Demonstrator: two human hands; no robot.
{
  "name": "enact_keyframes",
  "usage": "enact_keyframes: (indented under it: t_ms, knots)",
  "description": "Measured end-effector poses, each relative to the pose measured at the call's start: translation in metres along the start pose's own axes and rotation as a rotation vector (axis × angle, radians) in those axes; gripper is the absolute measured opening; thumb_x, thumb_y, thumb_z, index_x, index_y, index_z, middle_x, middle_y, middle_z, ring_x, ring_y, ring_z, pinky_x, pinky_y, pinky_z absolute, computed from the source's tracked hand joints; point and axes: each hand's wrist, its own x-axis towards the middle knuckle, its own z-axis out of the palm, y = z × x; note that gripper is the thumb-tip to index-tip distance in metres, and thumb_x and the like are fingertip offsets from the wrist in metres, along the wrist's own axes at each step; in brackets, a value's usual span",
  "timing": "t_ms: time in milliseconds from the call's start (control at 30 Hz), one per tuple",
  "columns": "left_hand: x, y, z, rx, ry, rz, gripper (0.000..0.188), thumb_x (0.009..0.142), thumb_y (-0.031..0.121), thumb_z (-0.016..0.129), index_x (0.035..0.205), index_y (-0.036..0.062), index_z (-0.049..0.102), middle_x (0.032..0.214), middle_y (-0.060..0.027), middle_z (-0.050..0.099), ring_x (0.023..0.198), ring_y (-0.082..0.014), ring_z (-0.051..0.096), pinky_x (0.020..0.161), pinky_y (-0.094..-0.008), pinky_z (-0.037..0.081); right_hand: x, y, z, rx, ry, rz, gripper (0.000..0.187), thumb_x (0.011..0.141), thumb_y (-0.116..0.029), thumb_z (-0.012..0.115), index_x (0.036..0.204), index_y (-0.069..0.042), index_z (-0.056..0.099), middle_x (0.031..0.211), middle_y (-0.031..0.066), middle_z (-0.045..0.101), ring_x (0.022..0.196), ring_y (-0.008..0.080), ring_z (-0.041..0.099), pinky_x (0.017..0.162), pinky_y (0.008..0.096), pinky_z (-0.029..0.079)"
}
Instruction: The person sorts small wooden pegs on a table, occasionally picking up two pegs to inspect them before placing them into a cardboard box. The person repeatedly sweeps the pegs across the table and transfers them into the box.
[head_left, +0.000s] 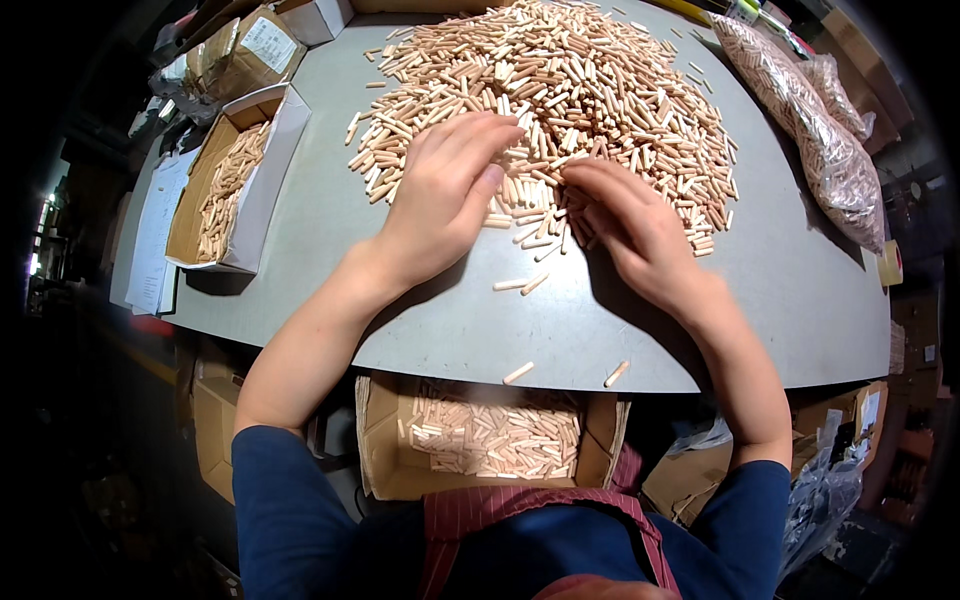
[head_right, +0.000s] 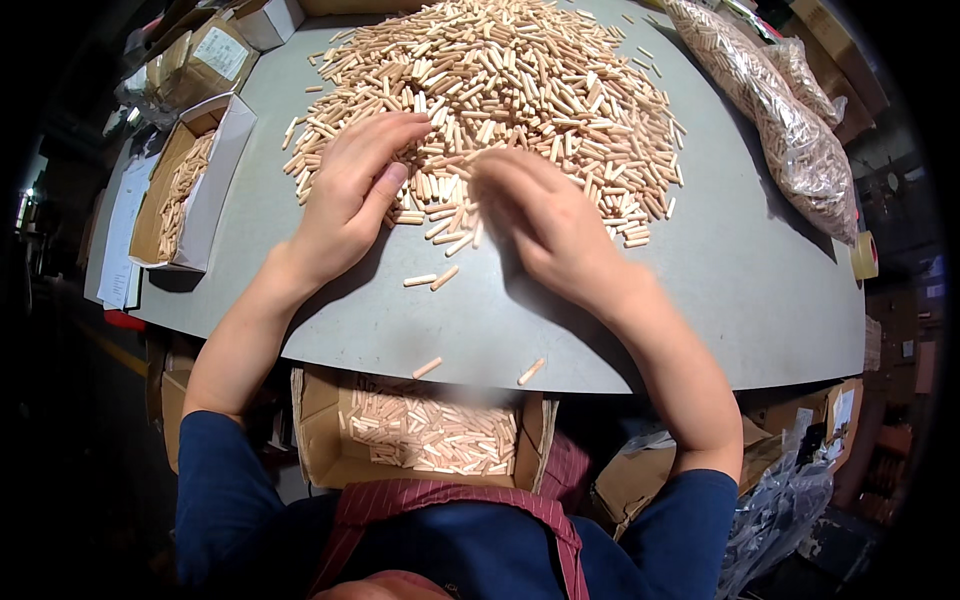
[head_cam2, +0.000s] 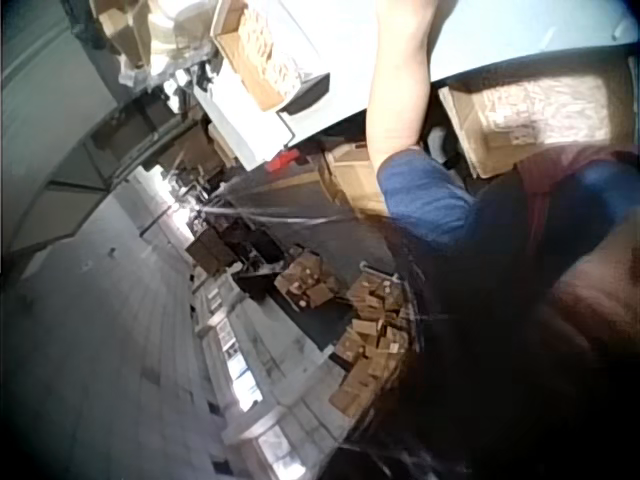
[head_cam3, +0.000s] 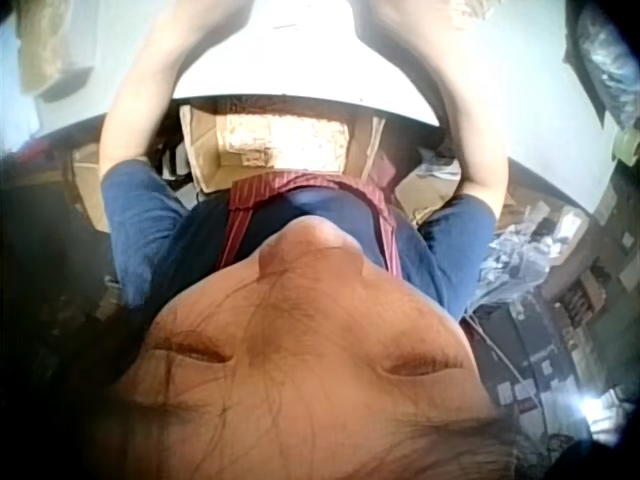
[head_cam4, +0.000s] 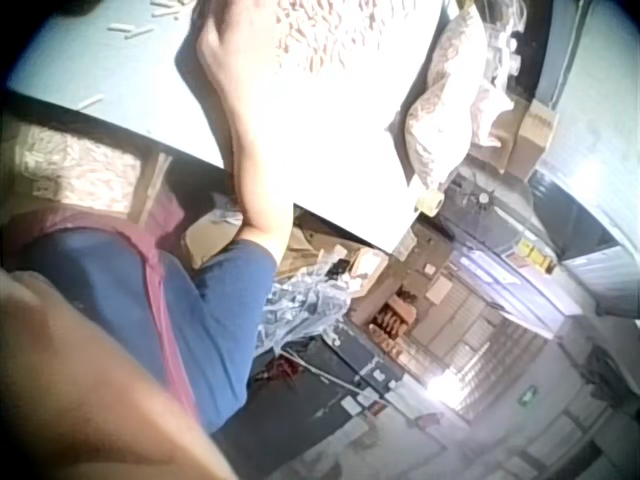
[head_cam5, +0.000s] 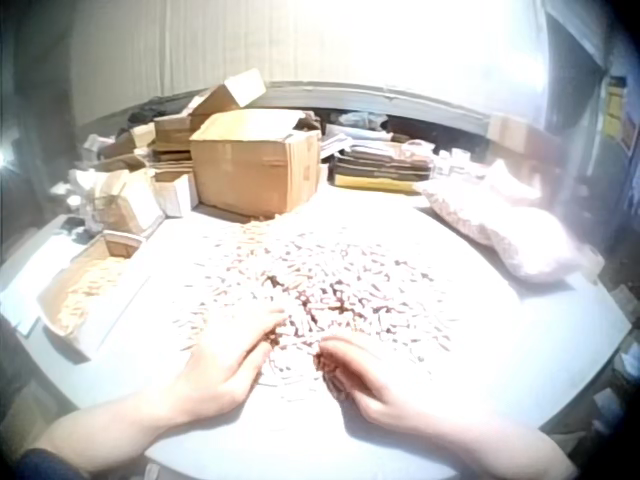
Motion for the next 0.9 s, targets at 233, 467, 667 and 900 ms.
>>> enact_keyframes:
  t_ms: [233,467,667,900]
  knots:
    - [-0.003,-0.006,0.004,-0.076,-0.014,-0.023,0.037,0.106,0.012,0.054,0.139,0.0006,0.065,0.144,-0.0194,0.065,0.142,-0.0372,0.055,0.12,-0.047,0.039,-0.003,-0.02,0.012,-0.105,-0.26,-0.208,0.046,0.102,-0.02,0.067,0.139,0.006,0.06,0.146,0.0283,0.059,0.139,0.0448,0.055,0.121,0.0527,0.041]
    - [-0.005,-0.006,0.008,-0.054,-0.069,-0.058,0.041,0.109,0.018,0.051,0.145,-0.0003,0.061,0.149,-0.0213,0.061,0.147,-0.039,0.05,0.123,-0.0487,0.036,-0.013,-0.038,0.013,-0.347,-0.45,-0.203,0.096,0.098,-0.073,0.052,0.164,-0.004,0.04,0.168,0.0223,0.041,0.159,0.0396,0.034,0.132,0.0539,0.022]
    - [-0.008,-0.005,0.016,0.029,-0.096,-0.053,0.047,0.111,0.024,0.05,0.152,0.001,0.056,0.157,-0.0195,0.056,0.151,-0.0392,0.045,0.124,-0.0507,0.032,-0.021,-0.054,0.02,-0.282,-0.457,-0.263,0.094,0.098,-0.073,0.053,0.162,-0.005,0.044,0.17,0.0217,0.039,0.159,0.0392,0.035,0.132,0.0578,0.02]
    - [-0.005,-0.004,0.012,-0.093,-0.015,-0.042,0.041,0.107,0.018,0.052,0.144,-0.0002,0.061,0.146,-0.0211,0.063,0.144,-0.0385,0.052,0.118,-0.0487,0.035,-0.017,-0.045,0.018,-0.224,-0.398,-0.244,0.089,0.102,-0.066,0.054,0.164,-0.004,0.039,0.17,0.0219,0.038,0.16,0.0404,0.032,0.132,0.0588,0.017]
